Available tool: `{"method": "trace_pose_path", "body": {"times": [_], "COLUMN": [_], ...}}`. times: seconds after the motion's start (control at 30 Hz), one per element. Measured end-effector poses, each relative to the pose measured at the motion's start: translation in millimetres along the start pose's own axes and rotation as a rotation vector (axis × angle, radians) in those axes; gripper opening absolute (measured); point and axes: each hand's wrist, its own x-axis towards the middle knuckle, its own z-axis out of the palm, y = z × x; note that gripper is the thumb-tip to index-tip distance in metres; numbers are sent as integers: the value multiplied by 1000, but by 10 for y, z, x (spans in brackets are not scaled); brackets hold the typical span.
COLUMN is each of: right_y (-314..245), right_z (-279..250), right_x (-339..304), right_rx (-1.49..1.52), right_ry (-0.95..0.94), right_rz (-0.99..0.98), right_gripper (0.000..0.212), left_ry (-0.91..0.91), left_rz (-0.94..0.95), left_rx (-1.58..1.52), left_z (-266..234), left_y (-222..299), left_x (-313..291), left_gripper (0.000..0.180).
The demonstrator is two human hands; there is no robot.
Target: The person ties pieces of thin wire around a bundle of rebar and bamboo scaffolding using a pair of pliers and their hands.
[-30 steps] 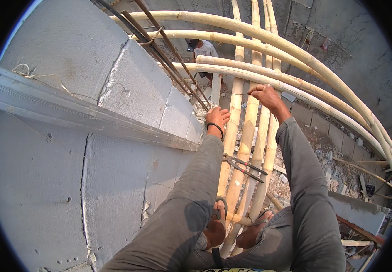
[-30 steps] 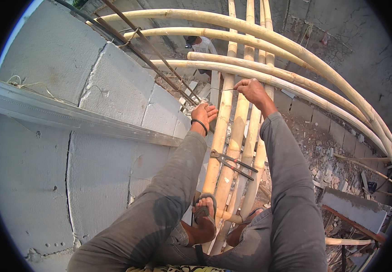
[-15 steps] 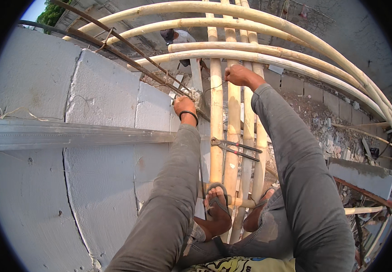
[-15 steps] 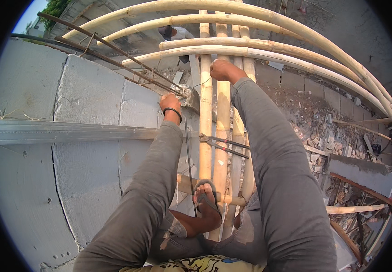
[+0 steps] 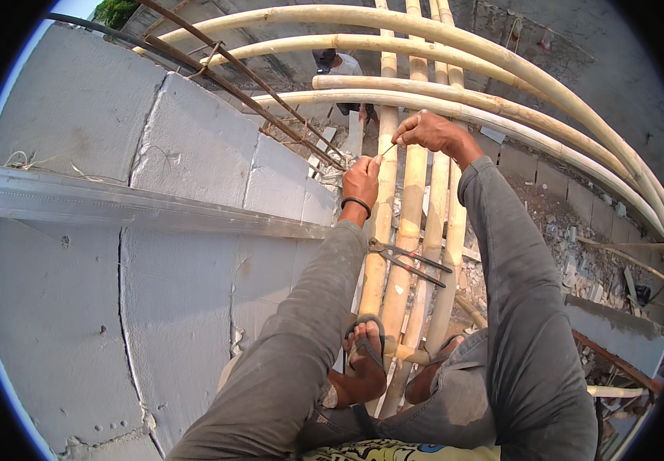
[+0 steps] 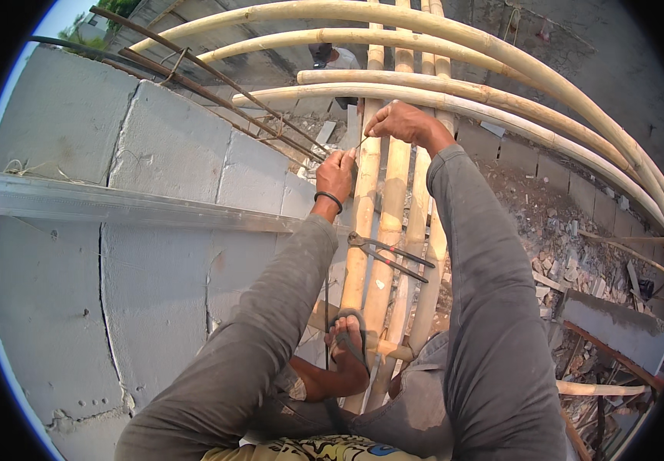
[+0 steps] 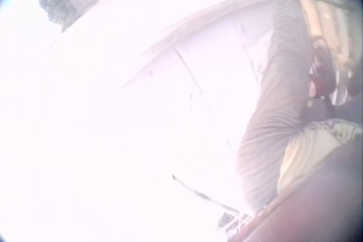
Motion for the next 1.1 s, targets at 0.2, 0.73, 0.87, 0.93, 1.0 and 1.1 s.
{"method": "trace_pose_path", "body": {"times": [0.2, 0.73, 0.87, 0.93, 1.0, 1.1], "right_y": [-328, -238, -111, -104, -115, -149], "right_z": [-104, -22, -58, -79, -94, -101], "right_x": [88, 306, 262, 233, 208, 177], "right_rx": [78, -170, -179, -96, -14, 80], "right_ry": [225, 239, 230, 197, 182, 181], "right_rz": [-150, -168, -114, -122, -124, -117], "right_gripper": [19, 20, 18, 18, 18, 18], "left_ry": [484, 245, 332, 392, 385, 446], "left_rz": [-330, -205, -101, -94, -100, -68], "left_rx": [-408, -538, 75, 236, 292, 355], "left_z": [-229, -563, -590, -581, -564, -529], "left_y": [-264, -595, -587, -534, -485, -453], "left_x": [55, 537, 600, 591, 559, 542], "left_gripper": [39, 32, 29, 31, 32, 32]}}
